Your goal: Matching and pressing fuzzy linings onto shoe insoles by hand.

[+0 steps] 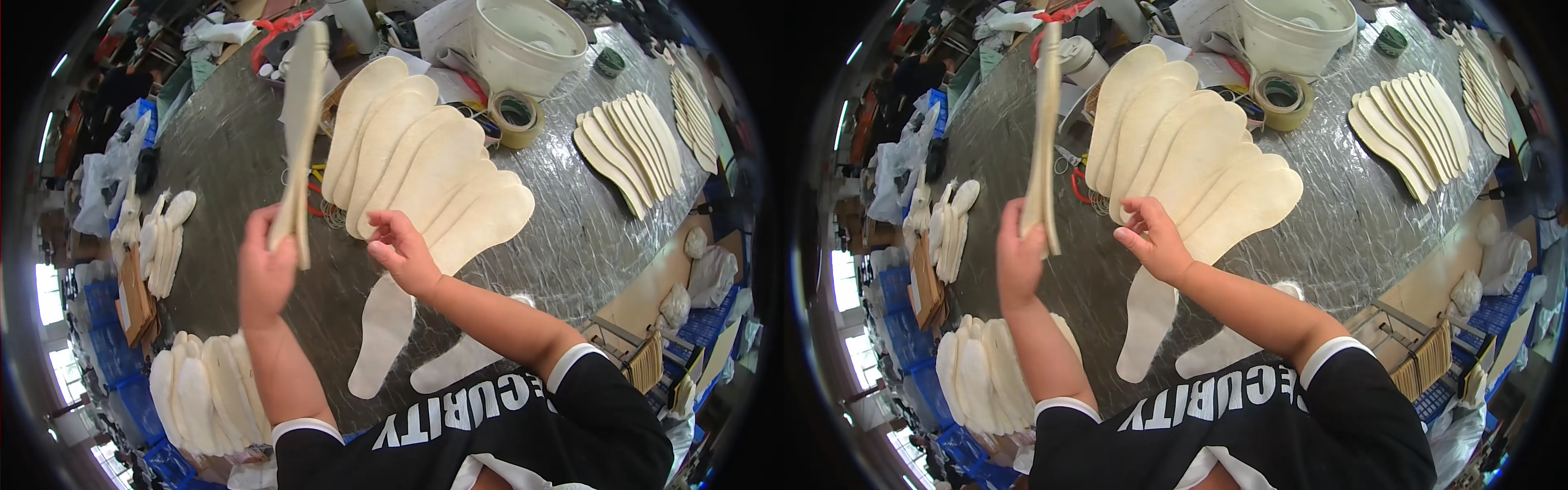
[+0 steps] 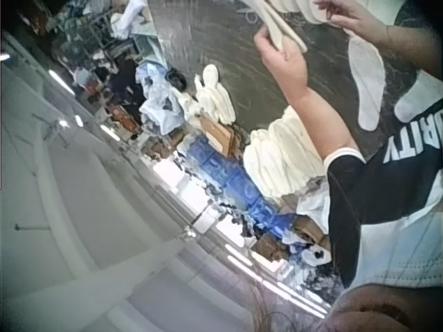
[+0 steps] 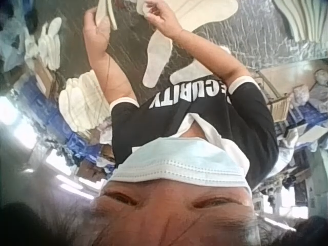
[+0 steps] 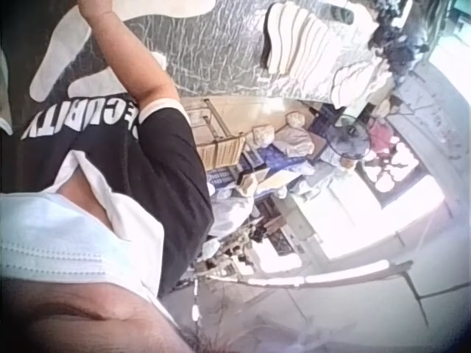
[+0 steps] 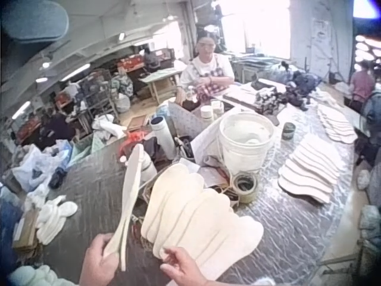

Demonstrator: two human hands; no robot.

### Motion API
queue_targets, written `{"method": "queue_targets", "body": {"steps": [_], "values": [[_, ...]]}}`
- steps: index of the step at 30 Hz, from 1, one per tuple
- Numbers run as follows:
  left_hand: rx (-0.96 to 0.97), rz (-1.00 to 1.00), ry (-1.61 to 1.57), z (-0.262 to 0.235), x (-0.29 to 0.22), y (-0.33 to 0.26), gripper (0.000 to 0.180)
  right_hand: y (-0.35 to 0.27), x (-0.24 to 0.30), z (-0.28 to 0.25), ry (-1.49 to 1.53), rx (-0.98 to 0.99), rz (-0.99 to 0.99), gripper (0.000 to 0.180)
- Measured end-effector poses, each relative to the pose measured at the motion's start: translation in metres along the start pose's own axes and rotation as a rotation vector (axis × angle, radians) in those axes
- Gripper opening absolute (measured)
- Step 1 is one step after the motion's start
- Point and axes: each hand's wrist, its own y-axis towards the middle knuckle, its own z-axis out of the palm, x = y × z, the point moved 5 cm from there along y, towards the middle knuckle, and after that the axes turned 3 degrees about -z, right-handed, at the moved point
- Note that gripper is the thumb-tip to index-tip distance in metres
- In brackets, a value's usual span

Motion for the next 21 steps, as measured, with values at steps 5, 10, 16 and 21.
{"method": "queue_targets", "body": {"steps": [5,10,16,21], "values": [[0.178,0.188,0.163,0.107,0.007,-0.013,0.033,-0.008,0.012,-0.033,0.649,-0.229,0.024,0.052],[0.282,0.054,0.057,0.146,0.020,-0.012,0.023,-0.047,-0.032,-0.063,0.572,-0.408,0.281,0.018],[-0.035,-0.077,-0.436,0.066,0.002,0.026,0.025,-0.077,-0.066,-0.070,0.610,-0.572,0.554,0.012],[-0.224,0.103,-0.440,-0.001,-0.053,0.031,0.037,-0.089,-0.066,-0.060,0.587,-0.555,0.683,0.020]]}}
